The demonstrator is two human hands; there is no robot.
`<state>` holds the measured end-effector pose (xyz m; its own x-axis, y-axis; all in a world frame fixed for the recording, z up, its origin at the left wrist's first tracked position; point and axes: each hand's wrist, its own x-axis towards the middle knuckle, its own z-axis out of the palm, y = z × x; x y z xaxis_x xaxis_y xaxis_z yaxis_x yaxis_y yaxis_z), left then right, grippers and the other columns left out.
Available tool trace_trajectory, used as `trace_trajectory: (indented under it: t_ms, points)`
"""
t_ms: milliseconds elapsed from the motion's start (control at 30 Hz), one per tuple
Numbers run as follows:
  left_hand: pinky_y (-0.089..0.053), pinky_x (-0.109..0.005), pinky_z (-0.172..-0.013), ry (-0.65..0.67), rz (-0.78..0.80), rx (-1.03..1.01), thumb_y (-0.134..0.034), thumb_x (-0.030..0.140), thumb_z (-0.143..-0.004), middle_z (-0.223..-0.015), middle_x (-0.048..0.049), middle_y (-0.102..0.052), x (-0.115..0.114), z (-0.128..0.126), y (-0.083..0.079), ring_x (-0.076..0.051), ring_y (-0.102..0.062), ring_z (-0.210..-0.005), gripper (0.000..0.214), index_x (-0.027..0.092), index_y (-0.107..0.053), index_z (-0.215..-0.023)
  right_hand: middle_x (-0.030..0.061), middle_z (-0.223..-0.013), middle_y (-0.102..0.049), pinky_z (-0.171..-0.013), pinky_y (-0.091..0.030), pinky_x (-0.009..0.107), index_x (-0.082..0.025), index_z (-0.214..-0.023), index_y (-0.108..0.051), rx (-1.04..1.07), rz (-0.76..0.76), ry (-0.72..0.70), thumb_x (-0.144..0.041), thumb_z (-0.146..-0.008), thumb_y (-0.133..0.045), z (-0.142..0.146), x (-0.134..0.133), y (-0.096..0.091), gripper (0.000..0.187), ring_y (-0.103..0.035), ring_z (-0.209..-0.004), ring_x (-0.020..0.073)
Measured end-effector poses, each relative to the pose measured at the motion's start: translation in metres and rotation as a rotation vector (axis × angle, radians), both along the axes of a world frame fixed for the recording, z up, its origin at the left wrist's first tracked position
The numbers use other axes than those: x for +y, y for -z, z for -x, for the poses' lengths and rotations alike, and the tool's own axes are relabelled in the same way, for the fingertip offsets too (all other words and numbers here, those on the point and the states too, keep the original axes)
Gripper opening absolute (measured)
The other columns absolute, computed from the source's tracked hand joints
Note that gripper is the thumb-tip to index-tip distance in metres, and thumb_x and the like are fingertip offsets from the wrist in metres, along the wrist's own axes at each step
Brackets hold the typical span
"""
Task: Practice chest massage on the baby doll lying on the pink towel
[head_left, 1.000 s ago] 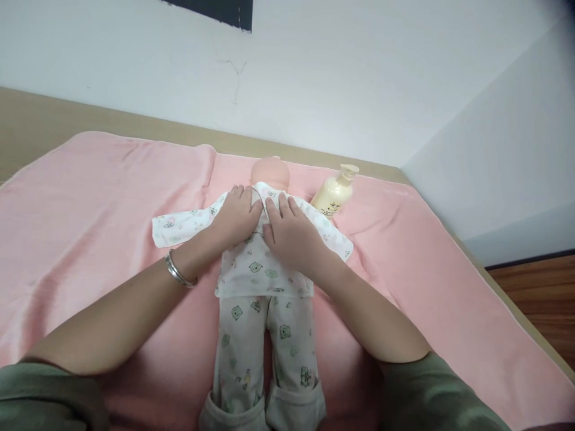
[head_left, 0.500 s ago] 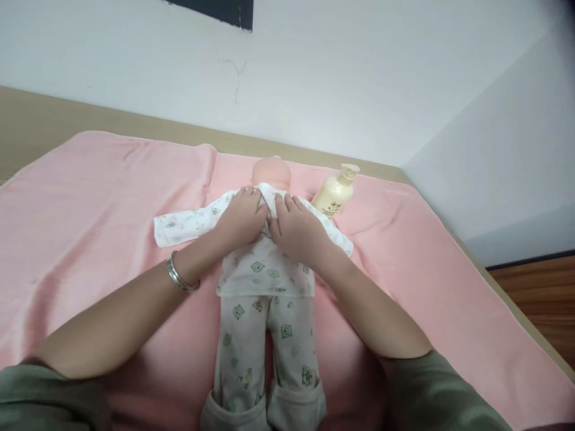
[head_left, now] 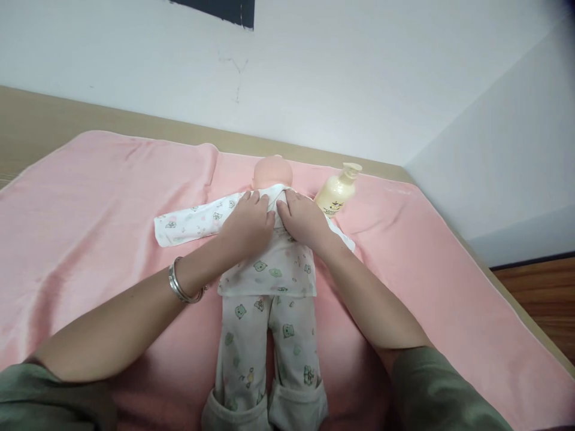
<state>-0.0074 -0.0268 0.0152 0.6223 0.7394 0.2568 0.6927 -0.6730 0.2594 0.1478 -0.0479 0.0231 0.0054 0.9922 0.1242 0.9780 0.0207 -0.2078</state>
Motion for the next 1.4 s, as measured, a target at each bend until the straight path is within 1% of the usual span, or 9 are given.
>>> trace_trajectory:
  t_ms: [133, 300, 600, 767, 900, 1000, 1100, 1200, 1400]
  points:
    - [-0.052, -0.049, -0.093, -0.063, 0.129, -0.072, -0.037, 0.021, -0.097, -0.093, -0.0115, -0.064, 0.015, 0.001, -0.001, -0.03, -0.061, -0.098, 0.024, 0.021, -0.052, -0.078, 0.0176, -0.108, -0.076, -0.088, -0.052, 0.041, -0.012, -0.114, -0.065, -0.128, 0.003, 0.004, -0.036, -0.108, -0.031, 0.009, -0.012, -0.004, 0.042, -0.07, -0.1, 0.0326]
    - [-0.051, -0.047, -0.091, -0.164, 0.168, -0.091, -0.037, 0.031, -0.1, -0.095, -0.0129, -0.067, 0.024, 0.0, 0.003, -0.03, -0.062, -0.096, 0.025, 0.02, -0.054, -0.084, 0.0173, -0.094, -0.074, -0.071, -0.048, 0.038, -0.014, -0.102, -0.066, -0.213, 0.008, 0.025, -0.038, -0.107, -0.034, 0.018, -0.024, -0.009, 0.04, -0.069, -0.087, 0.0318]
    - [-0.049, -0.046, -0.086, 0.003, -0.168, 0.056, -0.035, 0.01, -0.095, -0.091, -0.0165, -0.063, -0.003, -0.001, 0.007, -0.031, -0.058, -0.091, 0.028, 0.015, -0.059, -0.084, 0.019, -0.125, -0.071, -0.098, -0.045, 0.039, -0.007, -0.122, -0.06, -0.022, 0.059, 0.0, -0.035, -0.109, -0.031, 0.002, -0.001, -0.002, 0.042, -0.064, -0.12, 0.0312]
    - [-0.049, -0.047, -0.083, 0.029, -0.053, 0.037, -0.034, 0.01, -0.093, -0.086, -0.015, -0.059, 0.011, -0.001, 0.007, -0.031, -0.057, -0.089, 0.029, 0.019, -0.053, -0.074, 0.0186, -0.12, -0.073, -0.093, -0.046, 0.039, -0.009, -0.117, -0.061, -0.115, 0.041, -0.035, -0.033, -0.109, -0.032, 0.007, -0.014, -0.009, 0.038, -0.066, -0.112, 0.0316]
    - [-0.049, -0.048, -0.086, -0.064, 0.061, 0.009, -0.037, 0.019, -0.094, -0.092, -0.016, -0.062, 0.024, -0.002, 0.008, -0.032, -0.059, -0.093, 0.021, 0.017, -0.057, -0.086, 0.0157, -0.098, -0.073, -0.079, -0.046, 0.037, -0.013, -0.102, -0.063, -0.199, 0.04, -0.052, -0.03, -0.105, -0.037, 0.014, -0.028, -0.017, 0.031, -0.067, -0.093, 0.03]
    - [-0.049, -0.048, -0.09, -0.156, 0.107, -0.07, -0.041, 0.027, -0.095, -0.095, -0.0152, -0.065, 0.024, -0.004, 0.011, -0.032, -0.061, -0.095, 0.022, 0.016, -0.059, -0.095, 0.0152, -0.097, -0.073, -0.081, -0.048, 0.037, -0.014, -0.099, -0.064, -0.146, 0.039, -0.036, -0.028, -0.103, -0.037, 0.014, -0.025, -0.013, 0.031, -0.067, -0.094, 0.0298]
    - [-0.049, -0.049, -0.095, -0.177, 0.095, -0.138, -0.04, 0.031, -0.096, -0.1, -0.0157, -0.066, 0.021, -0.006, 0.015, -0.033, -0.061, -0.101, 0.027, 0.015, -0.061, -0.1, 0.0183, -0.122, -0.072, -0.097, -0.05, 0.041, -0.012, -0.115, -0.064, -0.016, 0.034, -0.01, -0.03, -0.102, -0.036, 0.008, -0.013, -0.003, 0.036, -0.065, -0.116, 0.0327]
    - [-0.048, -0.051, -0.1, -0.201, 0.083, -0.163, -0.039, 0.03, -0.095, -0.106, -0.0173, -0.067, 0.019, -0.008, 0.019, -0.035, -0.061, -0.109, 0.031, 0.014, -0.063, -0.105, 0.0236, -0.148, -0.059, -0.114, -0.043, 0.048, -0.002, -0.142, -0.052, 0.044, 0.013, 0.008, -0.035, -0.103, -0.034, 0.001, 0.0, 0.008, 0.054, -0.055, -0.136, 0.0366]
    - [-0.048, -0.05, -0.104, -0.218, 0.102, -0.19, -0.04, 0.032, -0.096, -0.11, -0.0166, -0.067, 0.017, -0.008, 0.016, -0.034, -0.061, -0.114, 0.034, 0.014, -0.065, -0.11, 0.0259, -0.157, -0.051, -0.121, -0.037, 0.05, 0.003, -0.155, -0.04, 0.032, -0.001, -0.001, -0.034, -0.103, -0.034, -0.001, 0.005, 0.017, 0.064, -0.048, -0.145, 0.0381]
